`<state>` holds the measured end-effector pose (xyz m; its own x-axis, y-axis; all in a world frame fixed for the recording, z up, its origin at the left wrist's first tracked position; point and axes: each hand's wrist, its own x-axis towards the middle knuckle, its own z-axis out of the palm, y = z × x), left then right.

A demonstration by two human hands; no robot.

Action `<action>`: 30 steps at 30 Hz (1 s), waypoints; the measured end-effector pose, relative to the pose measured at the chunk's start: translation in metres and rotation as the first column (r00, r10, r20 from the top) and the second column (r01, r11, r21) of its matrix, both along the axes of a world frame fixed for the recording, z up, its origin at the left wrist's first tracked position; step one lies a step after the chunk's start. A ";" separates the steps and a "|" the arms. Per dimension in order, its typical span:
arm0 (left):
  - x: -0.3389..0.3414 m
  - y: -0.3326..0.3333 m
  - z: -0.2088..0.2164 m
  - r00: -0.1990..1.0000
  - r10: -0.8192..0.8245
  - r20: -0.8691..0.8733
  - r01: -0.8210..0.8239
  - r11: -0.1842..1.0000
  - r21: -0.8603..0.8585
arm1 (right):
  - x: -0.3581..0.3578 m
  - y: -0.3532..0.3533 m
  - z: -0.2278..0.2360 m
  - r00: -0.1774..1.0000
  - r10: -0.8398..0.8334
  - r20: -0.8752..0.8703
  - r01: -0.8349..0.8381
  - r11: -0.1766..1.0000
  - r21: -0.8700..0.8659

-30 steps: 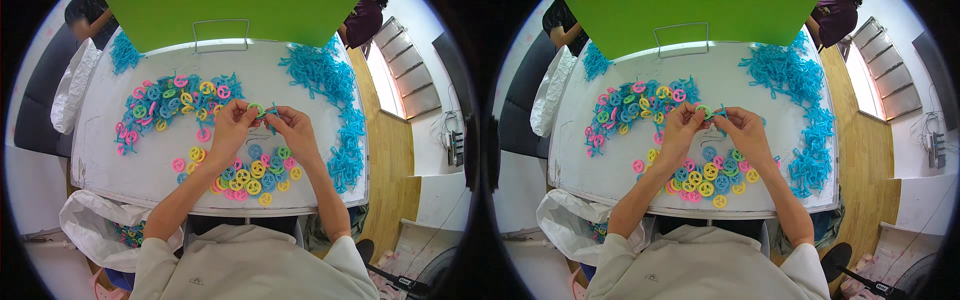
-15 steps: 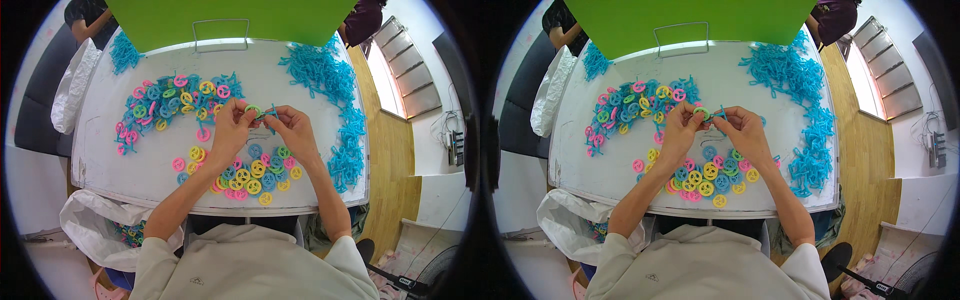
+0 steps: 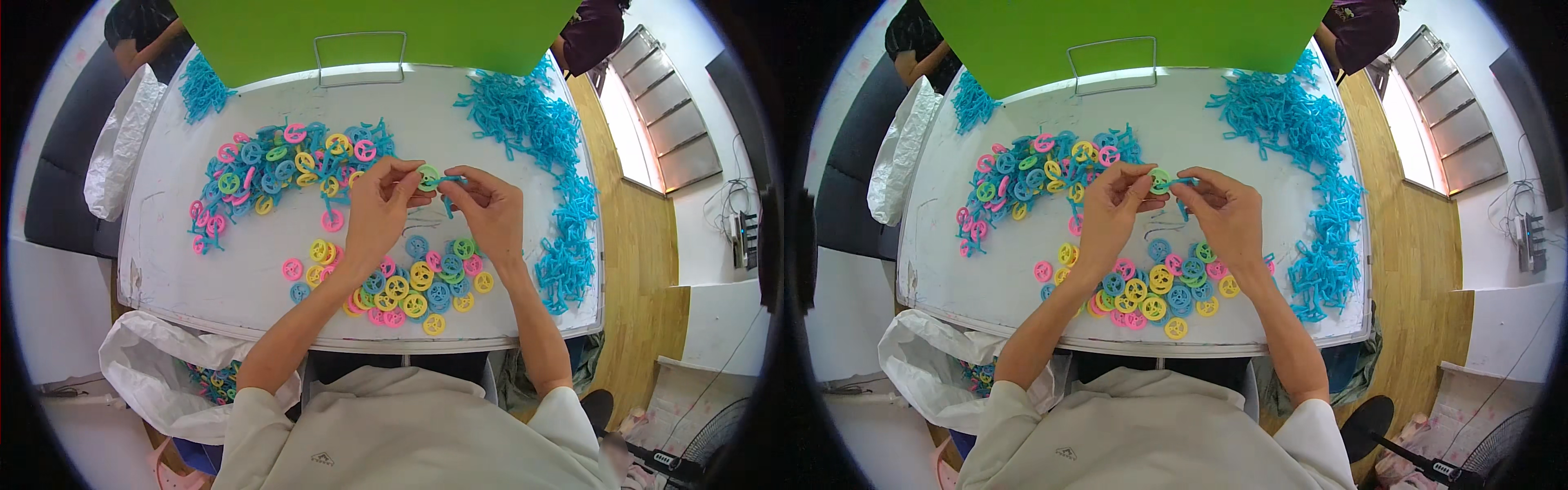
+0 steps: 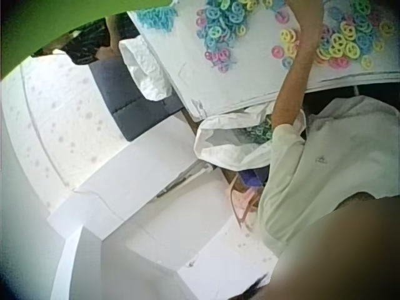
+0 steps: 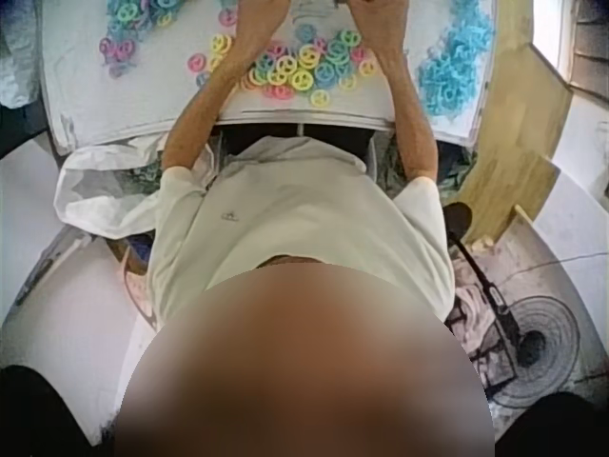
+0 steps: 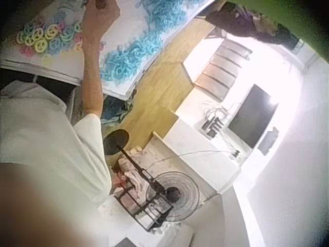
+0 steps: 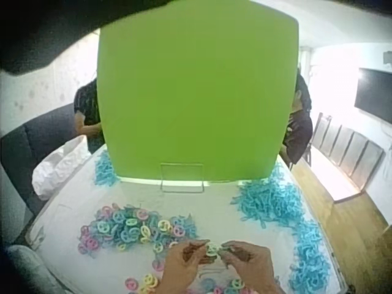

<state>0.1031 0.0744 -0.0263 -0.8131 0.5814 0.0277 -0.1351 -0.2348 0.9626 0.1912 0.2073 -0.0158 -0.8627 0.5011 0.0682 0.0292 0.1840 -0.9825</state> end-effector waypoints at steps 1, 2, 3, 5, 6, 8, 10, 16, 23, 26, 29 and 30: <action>0.000 0.001 -0.002 1.000 0.011 0.004 -0.011 1.000 0.022 | -0.001 0.000 0.000 1.000 -0.002 0.000 0.002 1.000 0.000; 0.001 0.001 -0.003 1.000 0.022 0.008 -0.022 0.999 0.043 | -0.001 0.000 -0.001 1.000 -0.017 0.000 0.017 0.998 -0.054; 0.002 0.002 -0.003 1.000 0.020 0.008 -0.020 0.999 0.044 | -0.002 -0.001 -0.002 0.999 -0.032 0.001 0.032 0.994 -0.108; 0.005 0.002 -0.002 0.997 0.071 -0.030 -0.070 0.997 0.027 | -0.002 -0.002 -0.003 0.999 -0.041 0.011 0.042 0.990 -0.137; 0.006 0.003 -0.003 0.997 0.071 -0.029 -0.070 0.997 0.027 | -0.002 -0.002 -0.003 0.999 -0.049 0.022 0.052 0.985 -0.165; 0.006 0.003 -0.006 0.993 0.086 -0.079 -0.087 0.996 -0.009 | -0.001 -0.005 0.000 0.998 -0.059 0.037 0.063 0.989 -0.137; 0.006 0.003 -0.009 0.986 0.095 -0.137 -0.101 0.994 -0.037 | -0.001 -0.006 0.000 0.996 -0.071 0.053 0.076 0.991 -0.108; 0.006 0.003 -0.011 0.981 0.100 -0.169 -0.109 0.993 -0.048 | -0.001 -0.013 0.001 0.990 -0.126 0.061 0.131 0.988 -0.077; 0.002 0.000 -0.010 1.000 0.026 0.005 -0.026 0.999 -0.020 | 0.000 -0.013 -0.004 0.989 -0.144 0.016 0.140 0.980 0.144; 0.002 0.003 -0.011 0.999 0.033 -0.015 -0.033 0.999 0.025 | 0.000 0.003 -0.011 1.000 -0.022 -0.001 0.022 0.999 0.048; 0.007 0.005 -0.005 0.991 0.114 -0.067 -0.107 0.989 0.100 | -0.001 0.003 -0.007 0.999 0.015 -0.042 -0.021 0.988 -0.152; 0.009 0.005 -0.006 0.992 0.110 -0.067 -0.103 0.990 0.099 | -0.002 0.002 -0.005 1.000 -0.004 -0.028 -0.004 0.958 -0.287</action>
<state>0.1119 0.0794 -0.0320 -0.8641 0.4835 0.1396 -0.0354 -0.3352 0.9415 0.1895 0.2090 -0.0204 -0.8624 0.5032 -0.0542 0.0006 -0.1060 -0.9944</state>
